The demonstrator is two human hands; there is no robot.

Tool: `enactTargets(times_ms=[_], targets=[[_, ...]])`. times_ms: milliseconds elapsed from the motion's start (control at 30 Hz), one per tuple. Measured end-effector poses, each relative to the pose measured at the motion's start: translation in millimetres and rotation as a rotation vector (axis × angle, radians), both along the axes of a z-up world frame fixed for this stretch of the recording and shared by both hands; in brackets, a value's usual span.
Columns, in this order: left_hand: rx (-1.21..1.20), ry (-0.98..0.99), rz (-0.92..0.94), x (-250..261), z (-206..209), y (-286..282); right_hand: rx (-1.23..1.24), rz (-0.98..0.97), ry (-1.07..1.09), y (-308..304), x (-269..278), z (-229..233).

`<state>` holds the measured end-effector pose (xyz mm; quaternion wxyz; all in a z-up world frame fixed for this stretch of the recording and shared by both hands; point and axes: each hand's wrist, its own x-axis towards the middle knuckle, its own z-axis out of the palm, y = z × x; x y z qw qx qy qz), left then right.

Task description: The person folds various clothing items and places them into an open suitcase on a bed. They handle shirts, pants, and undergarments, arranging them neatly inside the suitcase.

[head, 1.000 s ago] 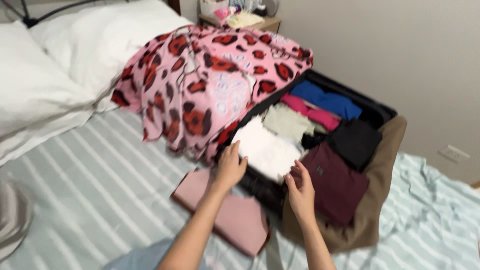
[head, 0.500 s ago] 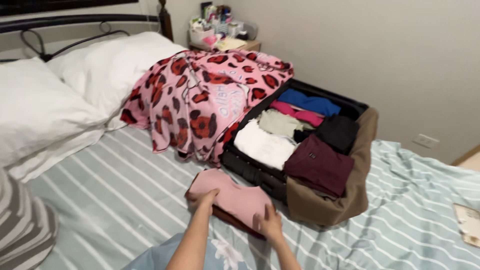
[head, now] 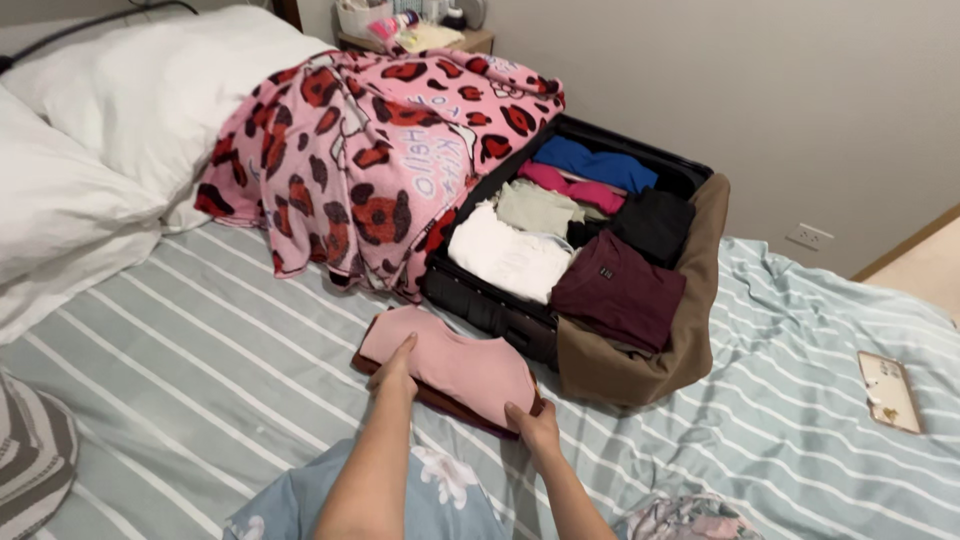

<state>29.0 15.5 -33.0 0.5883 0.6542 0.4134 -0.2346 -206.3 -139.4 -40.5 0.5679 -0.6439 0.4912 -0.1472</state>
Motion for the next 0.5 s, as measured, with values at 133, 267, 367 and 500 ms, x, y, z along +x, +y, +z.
enactTargets(times_ms=[133,267,367,500], targets=[[-0.192,-0.008,0.075,11,-16,-5,0.368,-0.033,-0.052,-3,3,-4],[-0.519,-0.091,0.016,20,-34,-15,0.435,-0.063,-0.042,-5,0,-6],[-0.614,-0.132,0.006,21,-33,-20,0.501,-0.071,-0.065,-5,-1,-5],[-0.479,-0.197,0.048,12,-21,-20,0.598,-0.058,-0.121,1,-2,-3]])
